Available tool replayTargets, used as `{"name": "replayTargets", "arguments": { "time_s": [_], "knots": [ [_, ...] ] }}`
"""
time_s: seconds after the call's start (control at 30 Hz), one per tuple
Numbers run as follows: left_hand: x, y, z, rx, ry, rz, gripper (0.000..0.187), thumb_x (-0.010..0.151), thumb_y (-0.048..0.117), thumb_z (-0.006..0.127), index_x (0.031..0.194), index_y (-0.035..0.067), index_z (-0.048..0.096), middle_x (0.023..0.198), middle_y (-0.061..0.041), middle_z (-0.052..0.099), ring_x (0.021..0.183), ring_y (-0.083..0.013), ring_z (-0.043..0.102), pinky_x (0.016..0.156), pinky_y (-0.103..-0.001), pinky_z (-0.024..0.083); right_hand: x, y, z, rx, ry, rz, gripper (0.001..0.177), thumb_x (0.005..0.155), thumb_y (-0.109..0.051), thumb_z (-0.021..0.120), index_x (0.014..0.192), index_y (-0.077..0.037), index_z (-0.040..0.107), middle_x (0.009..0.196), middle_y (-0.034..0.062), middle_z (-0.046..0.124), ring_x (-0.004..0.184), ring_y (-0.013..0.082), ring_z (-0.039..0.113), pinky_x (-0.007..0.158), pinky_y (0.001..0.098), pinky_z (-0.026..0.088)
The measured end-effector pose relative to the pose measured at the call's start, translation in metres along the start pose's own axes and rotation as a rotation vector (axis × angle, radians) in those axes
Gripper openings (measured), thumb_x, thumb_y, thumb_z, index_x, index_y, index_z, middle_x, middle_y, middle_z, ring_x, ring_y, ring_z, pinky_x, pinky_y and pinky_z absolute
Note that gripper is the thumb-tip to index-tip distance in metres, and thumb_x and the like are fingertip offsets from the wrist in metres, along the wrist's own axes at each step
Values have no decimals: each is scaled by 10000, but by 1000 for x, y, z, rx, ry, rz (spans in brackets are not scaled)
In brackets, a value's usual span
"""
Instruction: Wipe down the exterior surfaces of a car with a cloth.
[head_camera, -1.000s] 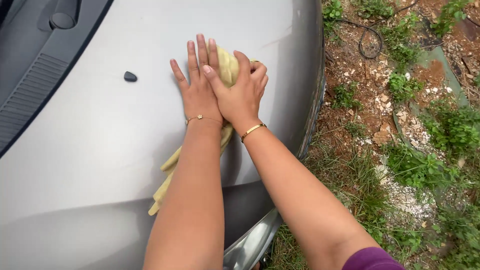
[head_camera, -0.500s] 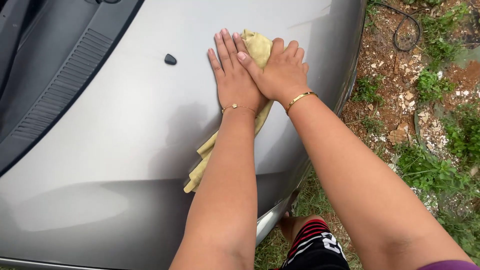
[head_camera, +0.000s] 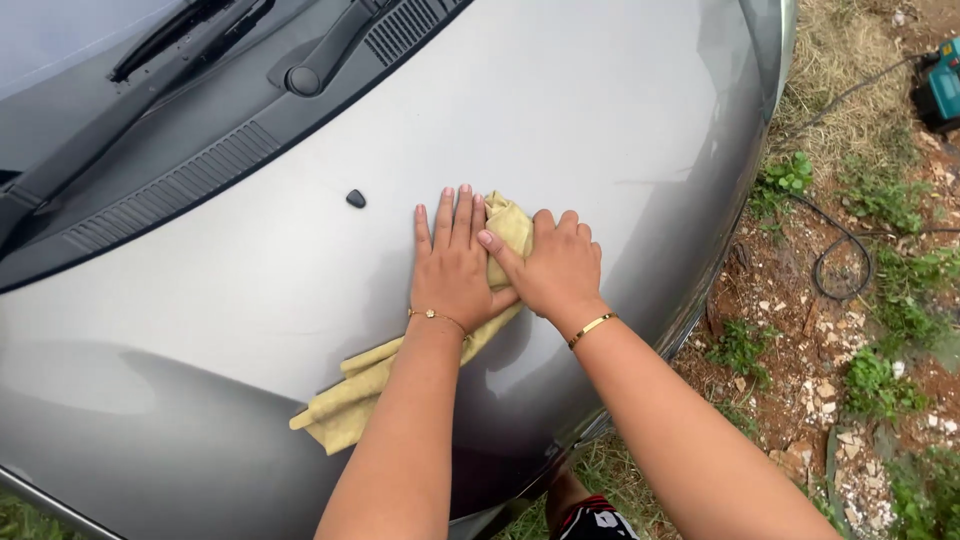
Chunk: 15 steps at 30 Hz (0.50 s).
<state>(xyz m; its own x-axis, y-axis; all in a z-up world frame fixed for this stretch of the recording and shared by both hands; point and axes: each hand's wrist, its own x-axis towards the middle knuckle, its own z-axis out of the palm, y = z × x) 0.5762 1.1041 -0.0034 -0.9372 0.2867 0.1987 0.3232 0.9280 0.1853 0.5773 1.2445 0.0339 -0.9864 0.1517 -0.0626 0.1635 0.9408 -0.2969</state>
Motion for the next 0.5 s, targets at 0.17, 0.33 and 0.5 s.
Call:
{"name": "replayTargets", "arguments": {
  "time_s": [0.17,0.33,0.5],
  "knots": [
    [-38,9,-18,-106,180,-73,893,620,793,735,1084,34,658,1191,-116,587,1155,-297,485,967,-499,355,-6,58,-7,182,-149,-161,793,676,-715,751,1133,-70,685,1025,145,576,1015,318,548,894,466,456],
    [-129,19,-27,-276,-77,-278,431,855,510,703,734,100,649,763,-77,633,741,-307,618,670,-440,480,-7,89,-12,121,-302,-443,764,553,-522,940,1138,-88,709,1017,90,552,1032,284,509,967,422,429],
    [-123,-50,-128,-378,-23,-732,385,968,432,641,830,73,648,785,-119,681,713,-306,642,671,-426,534,51,70,-60,246,-520,-309,589,590,-469,928,944,-68,683,919,107,646,852,234,611,769,361,516]
  ]
}}
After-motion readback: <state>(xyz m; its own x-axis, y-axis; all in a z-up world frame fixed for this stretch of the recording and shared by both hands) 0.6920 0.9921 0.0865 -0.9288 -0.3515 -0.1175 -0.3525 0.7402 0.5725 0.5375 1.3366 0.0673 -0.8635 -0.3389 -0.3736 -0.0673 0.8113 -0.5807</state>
